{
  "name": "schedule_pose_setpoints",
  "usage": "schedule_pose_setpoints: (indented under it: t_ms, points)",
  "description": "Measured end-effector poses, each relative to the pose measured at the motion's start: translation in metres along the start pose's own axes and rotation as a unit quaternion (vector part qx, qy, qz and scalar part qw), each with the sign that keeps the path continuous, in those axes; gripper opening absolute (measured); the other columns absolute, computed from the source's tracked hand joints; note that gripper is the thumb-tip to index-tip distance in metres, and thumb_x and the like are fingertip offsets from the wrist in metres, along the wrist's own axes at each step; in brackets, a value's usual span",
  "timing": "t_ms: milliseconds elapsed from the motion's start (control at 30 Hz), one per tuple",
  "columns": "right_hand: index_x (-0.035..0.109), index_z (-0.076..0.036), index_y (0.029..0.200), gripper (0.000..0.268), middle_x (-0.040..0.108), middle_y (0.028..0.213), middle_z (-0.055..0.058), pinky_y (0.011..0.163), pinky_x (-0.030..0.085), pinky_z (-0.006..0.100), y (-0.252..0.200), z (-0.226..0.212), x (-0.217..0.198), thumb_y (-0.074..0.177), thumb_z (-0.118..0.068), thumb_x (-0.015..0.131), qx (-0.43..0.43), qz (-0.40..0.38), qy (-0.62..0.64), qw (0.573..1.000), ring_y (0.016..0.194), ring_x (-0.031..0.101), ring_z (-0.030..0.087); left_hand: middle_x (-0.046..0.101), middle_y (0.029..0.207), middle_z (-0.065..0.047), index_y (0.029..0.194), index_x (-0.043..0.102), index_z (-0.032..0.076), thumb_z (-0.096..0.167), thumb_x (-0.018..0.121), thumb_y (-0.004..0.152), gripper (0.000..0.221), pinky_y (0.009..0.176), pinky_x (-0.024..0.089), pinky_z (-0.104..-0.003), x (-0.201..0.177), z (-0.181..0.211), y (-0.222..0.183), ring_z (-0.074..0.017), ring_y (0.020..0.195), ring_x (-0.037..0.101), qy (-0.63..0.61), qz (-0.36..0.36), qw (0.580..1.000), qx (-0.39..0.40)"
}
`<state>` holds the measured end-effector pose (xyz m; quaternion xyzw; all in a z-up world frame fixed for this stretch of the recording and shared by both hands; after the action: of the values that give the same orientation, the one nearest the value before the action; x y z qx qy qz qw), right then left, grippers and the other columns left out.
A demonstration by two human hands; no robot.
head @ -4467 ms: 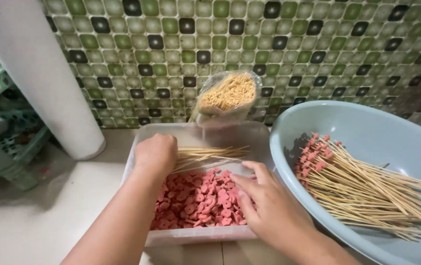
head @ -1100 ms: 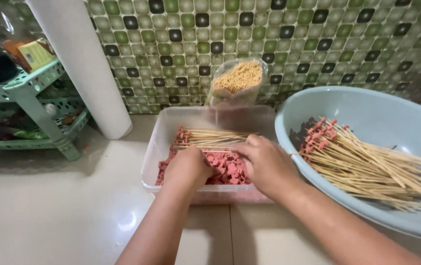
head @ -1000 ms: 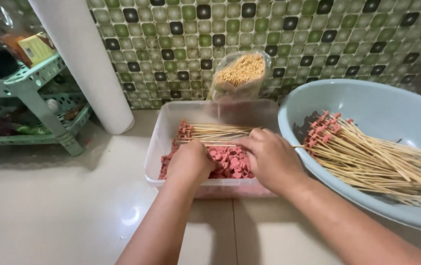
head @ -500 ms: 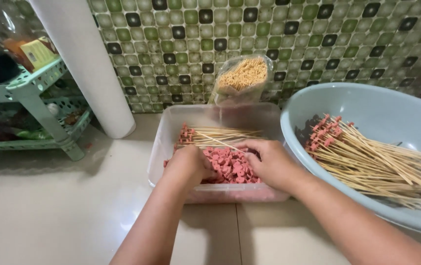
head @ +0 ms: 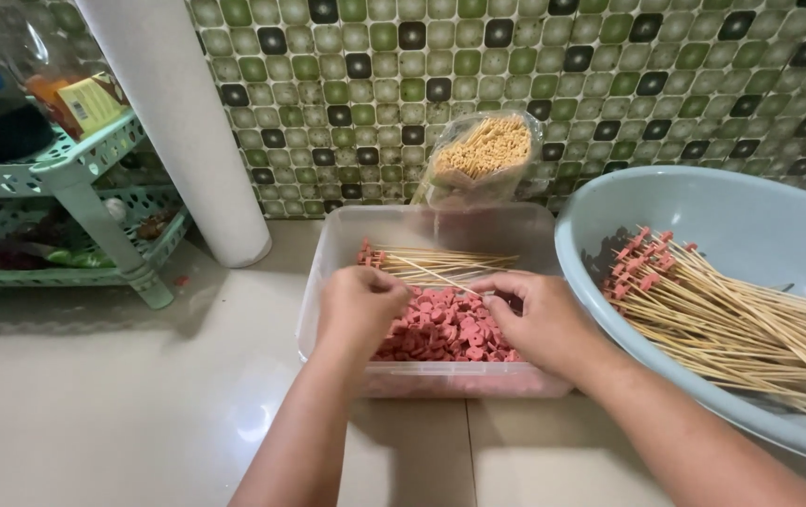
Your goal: A person is skewering small pink rectangular objects onto wooden skewers, likely for food preparation or a ritual purpose.
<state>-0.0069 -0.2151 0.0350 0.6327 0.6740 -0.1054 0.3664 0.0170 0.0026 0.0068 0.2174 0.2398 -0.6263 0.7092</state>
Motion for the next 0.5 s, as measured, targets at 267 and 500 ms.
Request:
schedule_pose_setpoints:
  t_ms: [267,500]
  points:
    - [0.085,-0.012,0.102,0.028,0.082,0.09,0.012,0.084,0.06,0.036,0.002,-0.008,-0.001,0.083,-0.002,0.068,-0.041,0.006,0.018,0.999,0.092,0.078,0.026,0.078,0.076,-0.004,0.102,0.083,0.018,0.023,0.073,0.081,0.024,0.066,0.061,-0.033,-0.025,-0.011,-0.001,-0.0172,0.073,0.075,-0.176,0.149,0.97,-0.081]
    - [0.085,-0.01,0.101,0.026,0.081,0.085,0.013,0.08,0.06,0.036,0.003,-0.006,0.0,0.081,-0.002,0.07,-0.05,0.0,0.021,0.999,0.085,0.077,0.024,0.078,0.075,-0.005,0.104,0.083,0.015,0.019,0.073,0.083,0.023,0.065,0.06,-0.034,-0.026,-0.007,-0.008,-0.0172,0.073,0.074,-0.183,0.146,0.97,-0.065]
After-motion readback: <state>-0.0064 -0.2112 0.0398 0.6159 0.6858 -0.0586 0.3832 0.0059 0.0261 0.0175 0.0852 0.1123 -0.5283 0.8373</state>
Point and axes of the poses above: each hand's wrist, its own y-axis towards the middle knuckle, its own x-axis out of the palm, z = x × y, the point moved 5 cm from there along y, towards the middle knuckle
